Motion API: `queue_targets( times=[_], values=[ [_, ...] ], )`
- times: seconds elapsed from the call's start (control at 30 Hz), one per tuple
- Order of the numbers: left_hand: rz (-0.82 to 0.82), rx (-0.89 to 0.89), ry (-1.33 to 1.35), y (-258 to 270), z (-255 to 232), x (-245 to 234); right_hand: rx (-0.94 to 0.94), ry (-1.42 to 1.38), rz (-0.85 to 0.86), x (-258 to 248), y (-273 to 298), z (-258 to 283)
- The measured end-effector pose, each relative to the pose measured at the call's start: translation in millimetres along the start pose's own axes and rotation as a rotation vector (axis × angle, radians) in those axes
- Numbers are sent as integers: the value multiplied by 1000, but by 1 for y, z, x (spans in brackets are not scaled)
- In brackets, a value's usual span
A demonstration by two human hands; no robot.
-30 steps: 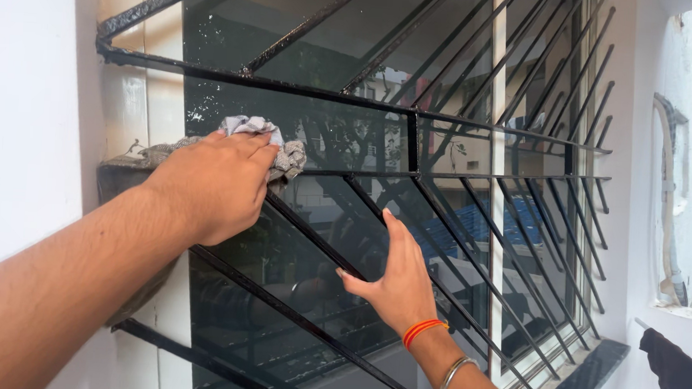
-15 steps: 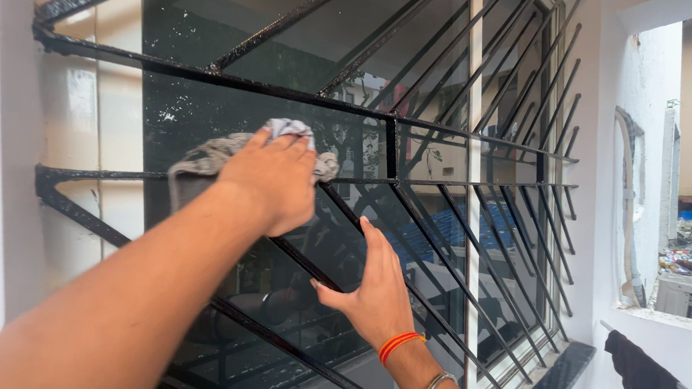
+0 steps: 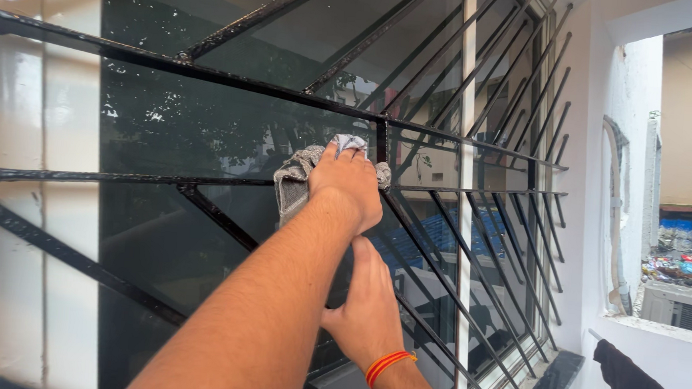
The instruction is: The person wipes down the black metal bars of a window grill with a cloth, moving the cloth across the horizontal and diagonal segments.
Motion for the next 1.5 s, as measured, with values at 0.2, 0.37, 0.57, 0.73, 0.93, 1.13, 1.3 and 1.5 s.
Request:
queue_targets(
  times=[0.2, 0.37, 0.57, 0.73, 0.93, 1.13, 1.3, 1.5],
  values=[
    [-29, 39, -5, 0, -2, 4, -22, 44, -17, 1, 0, -1],
    [-12, 45, 31, 17, 8, -5, -61, 6, -31, -8, 2, 10],
    [-24, 78, 34, 49, 38, -26, -89, 32, -66, -14, 4, 15],
    [37, -14, 18, 88, 72, -40, -46, 14, -23, -14, 6, 14],
    [-36, 81, -38, 130, 111, -67, -10, -16, -10, -18, 9, 18],
    [26, -10, -77, 160, 133, -77, 42, -38, 24, -20, 9, 19],
    [-29, 68, -157, 147, 126, -73, 46, -34, 28, -20, 8, 19],
    [-33, 35, -161, 126, 114, -64, 34, -31, -2, -19, 7, 19]
  ],
)
Point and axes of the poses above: each hand's wrist, its own y-axis away from the middle knuckle, its own x-axis out of the palm, z = x × y, the point moved 9 cm from there along -y, towards the middle knuckle, and after that the axes turned 9 degrees about y, right-handed, at the moved point
